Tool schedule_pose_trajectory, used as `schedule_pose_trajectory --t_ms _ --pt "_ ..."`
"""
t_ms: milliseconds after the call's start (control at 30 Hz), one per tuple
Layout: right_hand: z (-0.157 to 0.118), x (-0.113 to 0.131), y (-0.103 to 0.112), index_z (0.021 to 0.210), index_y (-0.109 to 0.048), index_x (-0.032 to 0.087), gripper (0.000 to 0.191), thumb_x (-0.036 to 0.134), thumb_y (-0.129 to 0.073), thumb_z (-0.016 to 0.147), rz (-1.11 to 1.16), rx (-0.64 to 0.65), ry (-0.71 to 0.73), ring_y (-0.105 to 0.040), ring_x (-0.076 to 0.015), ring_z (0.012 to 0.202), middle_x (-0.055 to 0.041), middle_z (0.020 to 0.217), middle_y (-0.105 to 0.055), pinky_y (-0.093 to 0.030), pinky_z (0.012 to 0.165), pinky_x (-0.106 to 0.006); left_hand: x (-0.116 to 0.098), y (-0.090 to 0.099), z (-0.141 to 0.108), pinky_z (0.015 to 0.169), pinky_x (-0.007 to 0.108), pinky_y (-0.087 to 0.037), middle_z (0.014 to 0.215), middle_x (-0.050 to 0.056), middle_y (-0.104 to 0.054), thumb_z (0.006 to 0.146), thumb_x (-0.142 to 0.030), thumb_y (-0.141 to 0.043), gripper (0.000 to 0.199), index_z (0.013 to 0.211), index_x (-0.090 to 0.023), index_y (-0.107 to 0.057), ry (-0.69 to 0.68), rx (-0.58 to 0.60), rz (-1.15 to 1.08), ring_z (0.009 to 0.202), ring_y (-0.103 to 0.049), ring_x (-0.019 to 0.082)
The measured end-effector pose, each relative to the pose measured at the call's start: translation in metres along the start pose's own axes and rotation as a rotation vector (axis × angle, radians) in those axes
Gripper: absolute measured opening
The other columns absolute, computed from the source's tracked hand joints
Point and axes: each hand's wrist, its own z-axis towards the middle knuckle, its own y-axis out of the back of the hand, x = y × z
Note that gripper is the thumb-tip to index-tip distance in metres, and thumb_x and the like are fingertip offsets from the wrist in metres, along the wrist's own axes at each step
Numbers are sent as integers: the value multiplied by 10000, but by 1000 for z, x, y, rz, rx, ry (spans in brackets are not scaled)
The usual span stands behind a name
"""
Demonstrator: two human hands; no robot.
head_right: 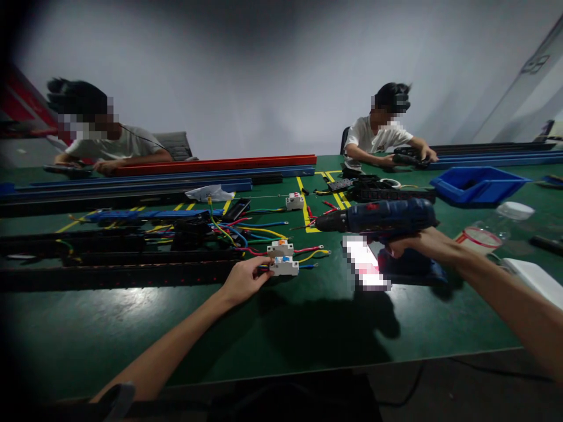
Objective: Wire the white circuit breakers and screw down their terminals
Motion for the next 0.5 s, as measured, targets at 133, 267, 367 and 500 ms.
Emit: schedule_pose_trajectory --t_ms 133,267,367,500 --pt "-5 -34 3 693 -670 180 207 300 -615 534 288 -97 9 -592 -208 659 -66 701 -656 -465 614 -315 -1 1 -1 649 259 -455 1057 -9 -730 868 -291 -654 295 1160 -259 -674 5 8 -11 620 -600 124" --pt "-8 -55 1 834 -703 164 360 291 -667 499 468 -291 -34 -585 -200 614 -52 679 -640 -435 574 -303 -2 1 0 647 257 -441 1033 -11 -728 871 -286 -643 307 1176 -268 -672 6 18 -24 631 -601 126" --pt "-9 -68 -1 880 -714 160 429 284 -729 469 577 -427 -63 -580 -192 603 -67 739 -666 -439 576 -309 -4 2 0 628 257 -421 959 -17 -727 869 -288 -641 303 1170 -271 -676 20 23 -22 614 -589 126" --pt "-10 -83 -6 900 -701 167 437 352 -776 511 714 -498 -4 -530 -142 535 -108 919 -687 -387 508 -297 -6 3 1 611 256 -407 918 -23 -721 871 -297 -632 303 1170 -282 -670 31 36 -35 601 -578 126"
